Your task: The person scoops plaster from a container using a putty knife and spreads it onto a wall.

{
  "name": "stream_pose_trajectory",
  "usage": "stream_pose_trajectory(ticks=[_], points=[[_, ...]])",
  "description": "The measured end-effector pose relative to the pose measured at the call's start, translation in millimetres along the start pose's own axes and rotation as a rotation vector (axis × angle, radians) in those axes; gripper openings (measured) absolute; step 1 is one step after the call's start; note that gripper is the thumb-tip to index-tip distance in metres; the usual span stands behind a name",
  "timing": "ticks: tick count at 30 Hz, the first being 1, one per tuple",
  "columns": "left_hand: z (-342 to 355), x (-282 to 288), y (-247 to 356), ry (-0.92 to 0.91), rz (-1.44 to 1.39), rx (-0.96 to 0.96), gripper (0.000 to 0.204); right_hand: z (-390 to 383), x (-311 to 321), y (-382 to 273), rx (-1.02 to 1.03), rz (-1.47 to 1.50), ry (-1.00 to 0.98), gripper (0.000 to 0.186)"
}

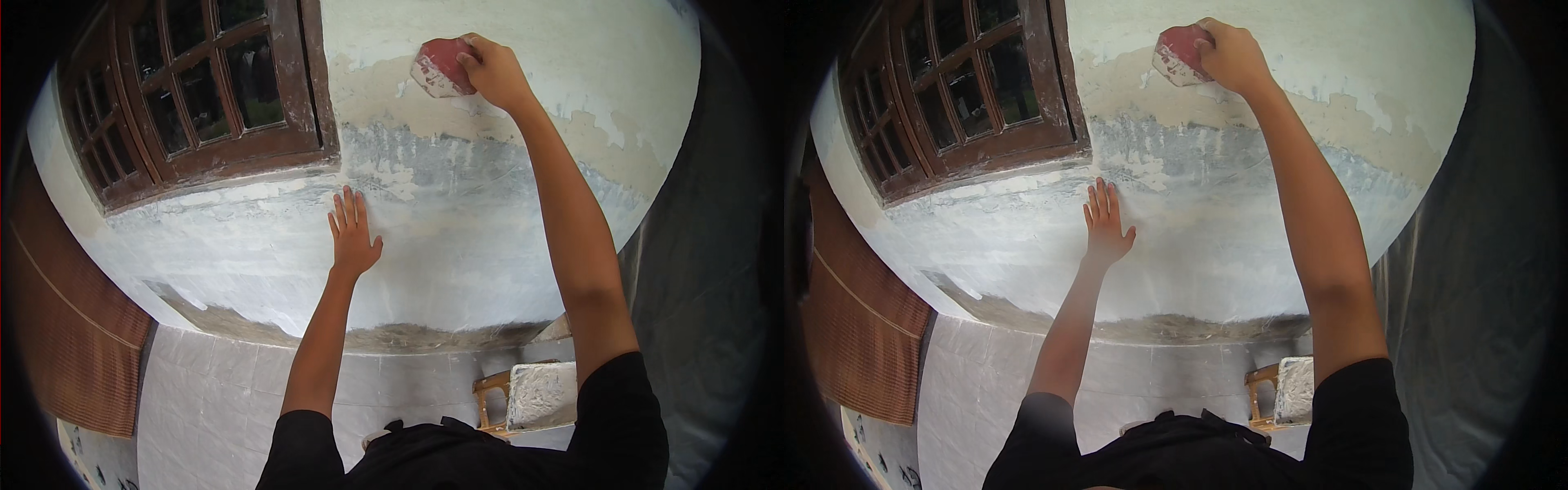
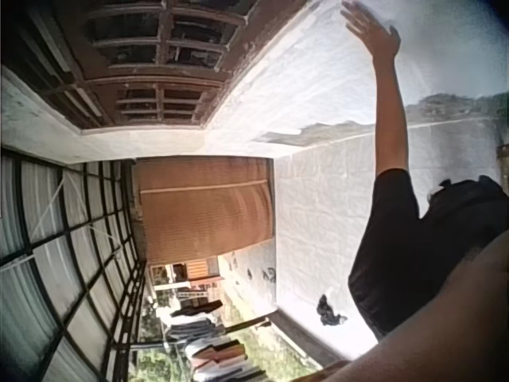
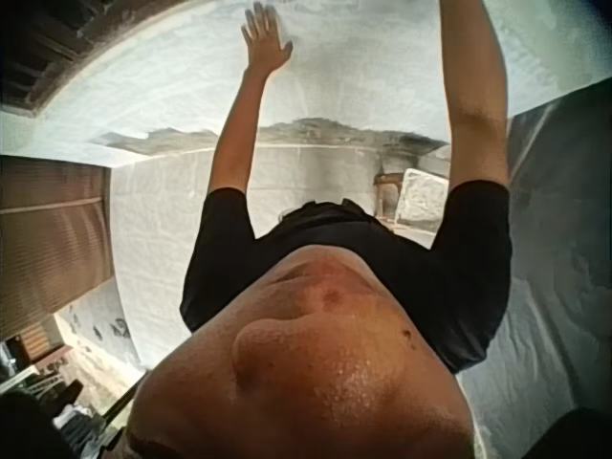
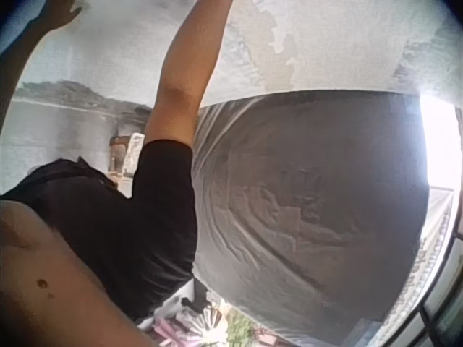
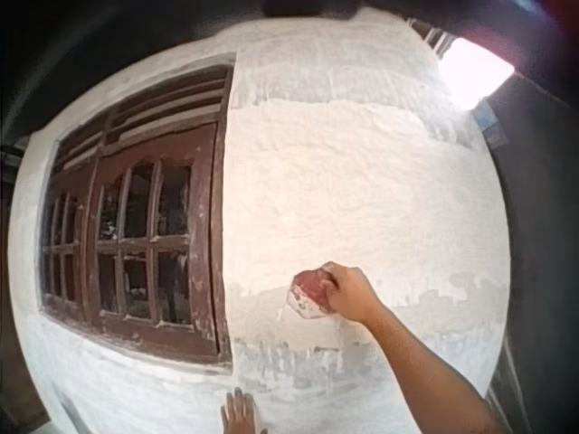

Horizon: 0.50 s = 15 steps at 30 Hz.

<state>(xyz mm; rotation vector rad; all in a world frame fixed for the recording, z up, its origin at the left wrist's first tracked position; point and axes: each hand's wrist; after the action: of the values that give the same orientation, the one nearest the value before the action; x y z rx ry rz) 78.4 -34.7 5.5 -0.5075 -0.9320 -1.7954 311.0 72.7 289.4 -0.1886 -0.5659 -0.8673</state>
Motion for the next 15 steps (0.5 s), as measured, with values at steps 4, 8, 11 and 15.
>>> stream_pose_trajectory(ticks=[4,8,11,15], points=[[-5.7,-10.7,20.1,-0.073,0.005,-0.024,0.098,-24.0,14.5,45.9,-0.206,0.448,0.119,0.028],[-8.8,-19.4,40.7,-0.145,0.007,-0.082,0.098,-36.4,20.0,48.7,-0.193,0.347,-0.133,0.027],[-9.2,-27.2,60.9,-0.151,-0.036,-0.134,0.096,-36.8,21.1,60.6,-0.228,0.160,-0.002,0.027],[-23.9,-45.0,87.8,-0.184,-0.166,-0.218,0.087,-77.2,38.3,77.6,-0.379,0.325,0.118,0.025]])
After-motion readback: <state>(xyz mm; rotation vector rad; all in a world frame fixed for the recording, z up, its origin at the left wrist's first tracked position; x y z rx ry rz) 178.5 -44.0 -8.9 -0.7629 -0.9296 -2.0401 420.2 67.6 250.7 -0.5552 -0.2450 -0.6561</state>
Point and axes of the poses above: each hand's wrist, its own z-axis towards the middle knuckle, its own x-axis out of the back of the hand, y = z × x, and after that the axes turned 13 degrees about -z, right-handed
